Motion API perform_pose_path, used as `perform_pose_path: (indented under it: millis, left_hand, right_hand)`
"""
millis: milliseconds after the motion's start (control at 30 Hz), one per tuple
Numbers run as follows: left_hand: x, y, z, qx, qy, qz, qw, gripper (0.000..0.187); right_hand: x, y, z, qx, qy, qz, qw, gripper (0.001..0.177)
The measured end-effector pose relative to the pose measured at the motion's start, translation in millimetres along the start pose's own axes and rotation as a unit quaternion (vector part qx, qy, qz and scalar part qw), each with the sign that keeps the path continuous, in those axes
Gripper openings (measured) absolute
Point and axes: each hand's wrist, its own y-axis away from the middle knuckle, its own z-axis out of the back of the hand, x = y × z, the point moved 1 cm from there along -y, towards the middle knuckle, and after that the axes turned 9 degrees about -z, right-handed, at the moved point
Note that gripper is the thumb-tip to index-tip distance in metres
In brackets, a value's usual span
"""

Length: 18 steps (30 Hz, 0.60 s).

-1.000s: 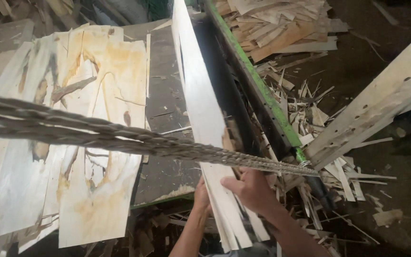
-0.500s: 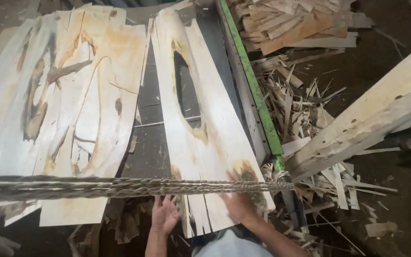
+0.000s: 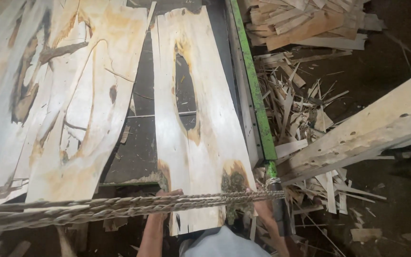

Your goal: Organizing and moving various wood veneer scraps and strips at a cutting station.

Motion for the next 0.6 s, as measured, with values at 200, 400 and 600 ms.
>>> perform_pose_path:
  millis: [200, 400, 600]
  left_hand:
    - [-56, 69, -24, -0.069, -0.073, -0.042, 0.994, 0.027]
    - [-37, 66, -34, -0.078, -0.214, -0.089, 0.97, 0.034]
    - [-123, 105, -45, 0.001, -0.172, -0.135, 0.976, 0.027]
  right_hand:
    - [-60, -23, 22, 0.048, -0.063, -0.024, 0.997, 0.054]
    - [-47, 25, 84, 0.157, -0.244, -0.067, 0.955, 0.066]
    - [217, 148, 72, 0.176, -0.285, -0.131, 0.933, 0.068]
